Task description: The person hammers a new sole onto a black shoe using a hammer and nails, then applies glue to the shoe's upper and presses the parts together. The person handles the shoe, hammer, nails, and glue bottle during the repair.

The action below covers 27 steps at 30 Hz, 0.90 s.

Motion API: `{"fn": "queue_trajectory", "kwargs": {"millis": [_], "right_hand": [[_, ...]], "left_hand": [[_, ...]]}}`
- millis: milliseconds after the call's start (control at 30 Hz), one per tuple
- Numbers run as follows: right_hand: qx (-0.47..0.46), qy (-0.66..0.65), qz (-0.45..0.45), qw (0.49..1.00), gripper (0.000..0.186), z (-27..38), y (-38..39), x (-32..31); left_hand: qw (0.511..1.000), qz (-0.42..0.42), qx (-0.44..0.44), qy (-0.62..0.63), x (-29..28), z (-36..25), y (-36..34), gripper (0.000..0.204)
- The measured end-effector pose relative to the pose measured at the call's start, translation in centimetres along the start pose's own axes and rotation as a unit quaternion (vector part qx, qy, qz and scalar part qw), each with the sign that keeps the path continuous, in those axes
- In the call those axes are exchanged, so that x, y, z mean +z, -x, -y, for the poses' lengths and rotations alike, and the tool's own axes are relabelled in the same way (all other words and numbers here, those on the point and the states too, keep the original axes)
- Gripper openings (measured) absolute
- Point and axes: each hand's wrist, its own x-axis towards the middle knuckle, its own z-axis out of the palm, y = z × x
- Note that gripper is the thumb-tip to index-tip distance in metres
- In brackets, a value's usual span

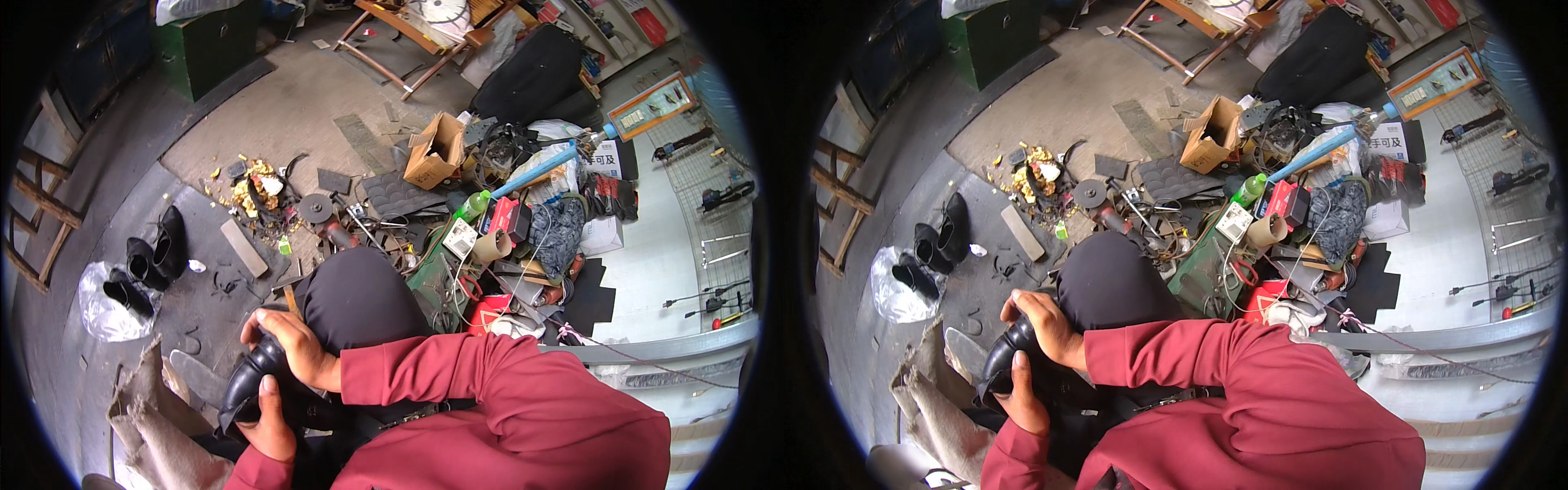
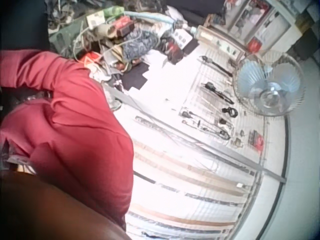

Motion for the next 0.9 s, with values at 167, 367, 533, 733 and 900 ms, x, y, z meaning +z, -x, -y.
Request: {"fn": "queue_trajectory", "kwargs": {"millis": [167,367,533,733,900], "right_hand": [[-0.022,0.022,-0.029,0.999,0.053,-0.8,-1.0,0.1],[-0.057,0.063,0.015,0.996,0.048,-1.1,-0.6,-0.6],[-0.051,0.027,0.003,0.998,0.049,-1.6,-0.9,-0.2],[-0.059,0.020,-0.036,0.997,0.053,-1.8,-1.4,0.0],[-0.051,0.023,-0.007,0.998,0.049,-1.9,-0.7,-0.2]], "left_hand": [[0.999,0.019,0.016,-0.025,0.1,0.1,-0.9,0.034],[0.999,0.028,0.000,-0.025,-0.3,-0.2,-0.6,0.039],[0.999,0.020,0.012,-0.024,-0.1,-0.1,-0.6,0.039],[1.000,0.026,0.006,-0.007,0.4,-0.2,-1.4,0.038],[1.000,0.018,0.004,0.006,0.1,0.0,-0.6,0.039]]}}
